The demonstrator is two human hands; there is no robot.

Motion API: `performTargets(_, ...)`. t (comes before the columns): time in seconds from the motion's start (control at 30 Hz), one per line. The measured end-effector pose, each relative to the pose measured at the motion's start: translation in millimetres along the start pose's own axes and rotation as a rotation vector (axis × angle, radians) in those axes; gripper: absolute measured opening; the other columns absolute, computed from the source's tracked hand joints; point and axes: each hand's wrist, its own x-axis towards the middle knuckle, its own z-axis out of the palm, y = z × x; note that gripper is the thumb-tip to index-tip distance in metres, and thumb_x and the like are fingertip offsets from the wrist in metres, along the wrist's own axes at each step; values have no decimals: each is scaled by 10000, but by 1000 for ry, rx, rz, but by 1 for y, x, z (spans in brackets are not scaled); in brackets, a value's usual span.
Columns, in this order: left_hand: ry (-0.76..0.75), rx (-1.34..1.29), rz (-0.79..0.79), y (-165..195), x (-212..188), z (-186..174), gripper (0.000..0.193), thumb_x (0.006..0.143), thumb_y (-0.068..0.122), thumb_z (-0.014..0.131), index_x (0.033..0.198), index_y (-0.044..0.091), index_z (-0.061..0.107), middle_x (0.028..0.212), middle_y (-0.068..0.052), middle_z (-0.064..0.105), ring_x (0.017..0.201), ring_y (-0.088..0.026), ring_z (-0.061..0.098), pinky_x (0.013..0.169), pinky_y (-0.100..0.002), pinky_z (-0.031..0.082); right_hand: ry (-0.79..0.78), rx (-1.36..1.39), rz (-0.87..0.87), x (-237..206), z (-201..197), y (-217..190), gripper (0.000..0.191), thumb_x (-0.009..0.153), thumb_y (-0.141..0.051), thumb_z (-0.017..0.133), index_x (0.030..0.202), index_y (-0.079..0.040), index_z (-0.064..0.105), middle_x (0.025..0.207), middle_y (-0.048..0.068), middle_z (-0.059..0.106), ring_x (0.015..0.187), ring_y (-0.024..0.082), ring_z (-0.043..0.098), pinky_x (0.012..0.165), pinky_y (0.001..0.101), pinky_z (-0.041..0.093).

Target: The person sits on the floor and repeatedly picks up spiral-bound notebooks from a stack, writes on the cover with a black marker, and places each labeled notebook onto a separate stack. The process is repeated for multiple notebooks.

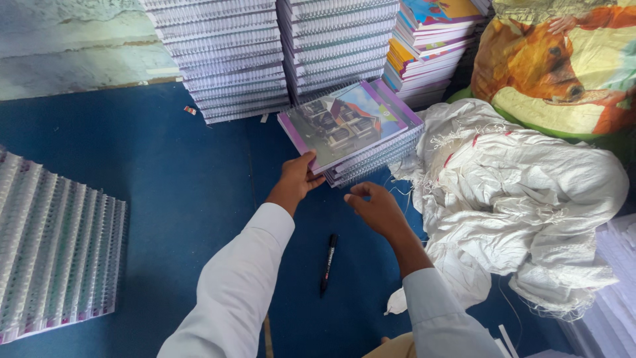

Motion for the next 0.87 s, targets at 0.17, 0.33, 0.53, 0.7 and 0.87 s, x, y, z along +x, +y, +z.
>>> performTargets(0.17,-21,50,73,-1,2,1,309,938,198,698,1115,-47,640,1019,-177,691,874,-285,722,748,-373,658,-4,-4,-12,-3,2,-2,460,870,-320,715,1195,5,695,1050,161,766,853,216,748,801,351,586)
performTargets(0.33,-28,56,121,-6,1,-13,304,967,207,662,1119,-55,640,1011,-166,691,852,-258,713,674,-332,645,-4,-20,-19,-3,1,-2,446,873,-326,713,1182,-4,697,1034,138,764,841,193,743,796,340,580)
performTargets(0.53,255,599,546,-4,-19,-15,664,865,283,763,1317,-101,465,1259,-289,522,1143,-389,541,921,-478,507,-25,-3,-30,-4,4,-4,470,871,-334,715,1197,3,689,1049,147,758,849,202,747,789,342,582)
performTargets(0.7,397,1463,1172,-16,-44,1,852,694,336,837,1404,50,464,1407,-211,464,1361,-380,387,1064,-603,369,-22,-26,-30,-6,2,-2,488,866,-335,716,1225,-6,678,1070,149,754,875,202,747,799,342,581)
performTargets(0.87,410,2031,1417,-39,-10,17,851,784,301,807,1521,90,437,1471,-160,479,1389,-371,416,1062,-538,406,6,-113,-62,-3,2,4,484,865,-362,731,1222,-36,703,1129,145,754,1016,242,726,888,377,559)
